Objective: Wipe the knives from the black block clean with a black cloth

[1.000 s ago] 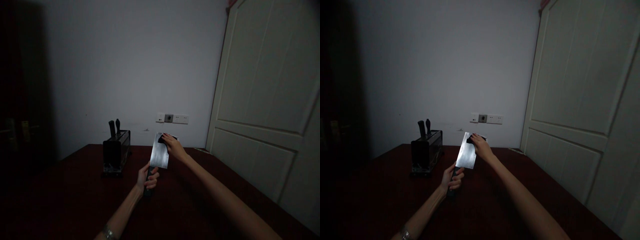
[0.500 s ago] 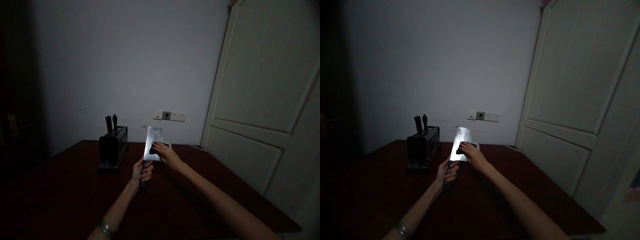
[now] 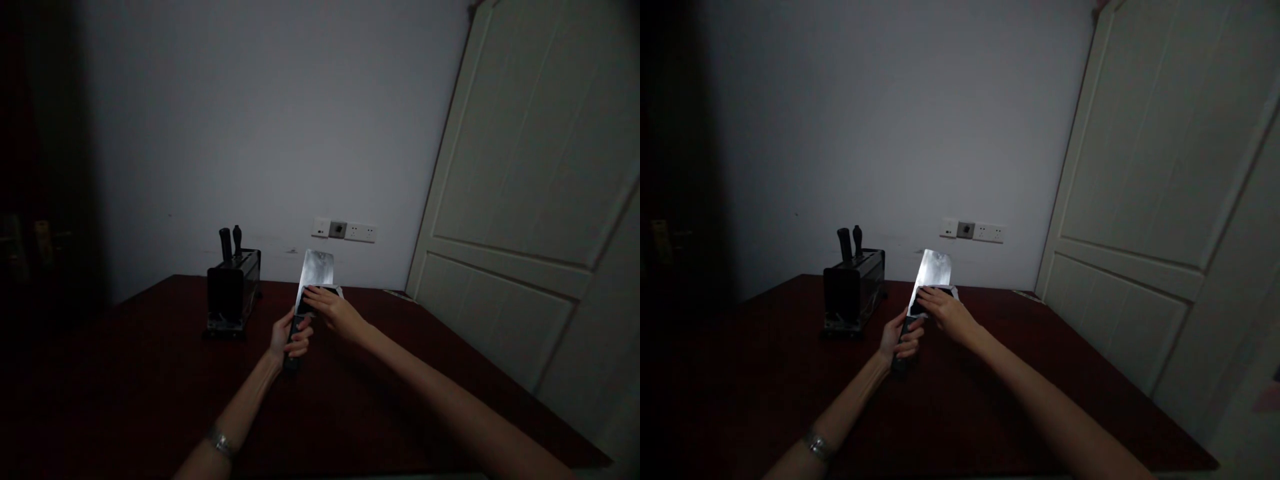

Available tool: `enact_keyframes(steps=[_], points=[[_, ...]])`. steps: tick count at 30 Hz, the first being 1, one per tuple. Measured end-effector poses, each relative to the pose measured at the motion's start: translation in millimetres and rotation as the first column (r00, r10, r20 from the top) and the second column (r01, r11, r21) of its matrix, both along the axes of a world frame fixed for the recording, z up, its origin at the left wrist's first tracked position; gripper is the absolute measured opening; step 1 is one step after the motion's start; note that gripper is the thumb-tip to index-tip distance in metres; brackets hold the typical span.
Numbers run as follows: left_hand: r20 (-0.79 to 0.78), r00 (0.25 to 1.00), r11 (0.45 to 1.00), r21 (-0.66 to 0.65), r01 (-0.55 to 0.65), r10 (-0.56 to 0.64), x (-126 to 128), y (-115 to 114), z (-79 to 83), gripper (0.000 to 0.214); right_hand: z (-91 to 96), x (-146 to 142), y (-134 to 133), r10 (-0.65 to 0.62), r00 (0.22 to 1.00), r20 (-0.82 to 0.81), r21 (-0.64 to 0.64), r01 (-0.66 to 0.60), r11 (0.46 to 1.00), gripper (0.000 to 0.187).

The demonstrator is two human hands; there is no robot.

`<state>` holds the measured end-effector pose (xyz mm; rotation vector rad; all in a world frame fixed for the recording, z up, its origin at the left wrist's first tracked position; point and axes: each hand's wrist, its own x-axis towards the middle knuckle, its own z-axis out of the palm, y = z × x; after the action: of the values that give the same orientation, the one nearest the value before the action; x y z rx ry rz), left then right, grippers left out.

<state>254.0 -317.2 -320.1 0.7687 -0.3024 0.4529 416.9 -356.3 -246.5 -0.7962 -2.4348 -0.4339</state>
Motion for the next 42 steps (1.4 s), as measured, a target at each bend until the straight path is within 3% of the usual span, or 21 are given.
enact_keyframes(steps=[4,7,11,15,18,23,26,30,37,42], points=[[-0.01,1.0,1.0,0.007,0.013,-0.013,1,-3,1.5,0.041,22.1,5,25,-0.067,0.994,-0.082,0.057,0.072,0.996,0.047],[-0.024,1.0,1.0,0.018,-0.005,0.006,1,-2,1.0,0.042,26.4,2,41,-0.11,0.981,-0.161,0.075,0.123,0.99,0.047],[-0.042,0.998,0.999,0.032,-0.035,0.036,-5,4,0.0,0.041,8.3,-11,37,-0.117,0.965,-0.235,0.072,0.137,0.988,0.047],[0.01,0.995,0.995,0.035,-0.095,0.095,-10,11,-0.9,0.04,-14.5,-21,19,0.02,0.996,-0.089,0.006,-0.019,1.0,0.054],[0.005,0.996,0.995,0.034,-0.09,0.09,-10,11,-0.7,0.041,-10.0,-17,17,0.038,0.999,-0.034,-0.012,-0.039,0.999,0.056],[-0.051,0.997,0.998,0.015,-0.058,0.059,-8,7,-0.5,0.04,11.7,-11,33,-0.069,0.99,-0.125,0.027,0.073,0.997,0.051],[-0.036,0.996,0.996,0.026,-0.079,0.08,-9,10,-3.0,0.038,2.1,-20,28,-0.047,0.986,-0.158,0.034,0.053,0.998,0.051],[0.006,0.995,0.993,0.055,-0.103,0.103,-10,14,-5.3,0.035,-12.1,-26,17,0.027,0.999,-0.043,0.03,-0.025,0.999,0.049],[-0.091,0.992,0.996,0.026,-0.085,0.087,-9,7,0.7,0.043,10.3,-12,40,-0.138,0.978,-0.155,0.102,0.155,0.983,0.045],[-0.076,0.991,0.994,-0.008,-0.108,0.108,-10,7,0.0,0.042,7.4,-16,60,-0.186,0.938,-0.291,0.071,0.215,0.974,0.043]])
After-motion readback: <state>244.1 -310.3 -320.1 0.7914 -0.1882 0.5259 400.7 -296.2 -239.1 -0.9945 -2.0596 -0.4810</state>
